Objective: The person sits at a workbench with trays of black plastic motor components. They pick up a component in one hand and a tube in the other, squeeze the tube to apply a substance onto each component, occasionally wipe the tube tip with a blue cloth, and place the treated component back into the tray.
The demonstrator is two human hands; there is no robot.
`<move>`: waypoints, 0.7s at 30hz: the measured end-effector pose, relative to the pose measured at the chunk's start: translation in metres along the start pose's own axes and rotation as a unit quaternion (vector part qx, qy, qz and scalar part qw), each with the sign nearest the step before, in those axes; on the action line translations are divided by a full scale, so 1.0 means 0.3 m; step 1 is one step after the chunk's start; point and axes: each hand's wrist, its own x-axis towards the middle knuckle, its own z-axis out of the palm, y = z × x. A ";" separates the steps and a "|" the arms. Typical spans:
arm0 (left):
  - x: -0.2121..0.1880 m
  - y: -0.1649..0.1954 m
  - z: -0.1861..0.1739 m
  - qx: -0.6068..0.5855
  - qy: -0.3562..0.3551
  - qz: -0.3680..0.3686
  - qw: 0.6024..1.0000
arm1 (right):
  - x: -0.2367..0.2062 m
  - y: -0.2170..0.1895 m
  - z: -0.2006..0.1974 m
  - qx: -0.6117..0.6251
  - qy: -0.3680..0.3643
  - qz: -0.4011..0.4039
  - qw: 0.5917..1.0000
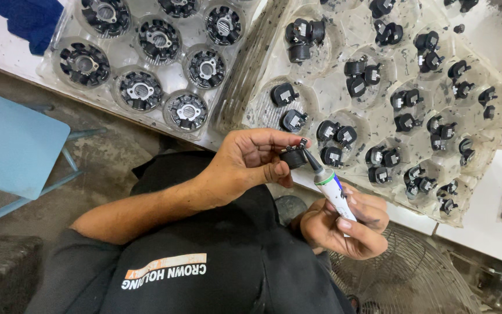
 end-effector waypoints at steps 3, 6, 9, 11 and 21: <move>-0.001 0.007 -0.002 -0.008 -0.001 -0.016 1.000 | 0.000 -0.002 -0.004 0.031 -0.005 0.013 0.999; -0.006 0.013 -0.006 -0.017 -0.002 -0.031 0.999 | 0.001 -0.007 -0.010 0.035 -0.007 0.029 0.999; -0.006 0.010 -0.011 -0.025 -0.004 -0.037 0.999 | 0.010 -0.012 -0.018 0.010 -0.034 0.033 0.999; -0.009 0.008 -0.016 -0.027 -0.005 -0.037 0.999 | 0.017 -0.016 -0.019 0.010 -0.044 0.031 0.999; 0.017 0.142 0.015 0.251 0.041 0.123 0.959 | 0.044 -0.004 -0.019 -0.019 0.041 0.080 0.996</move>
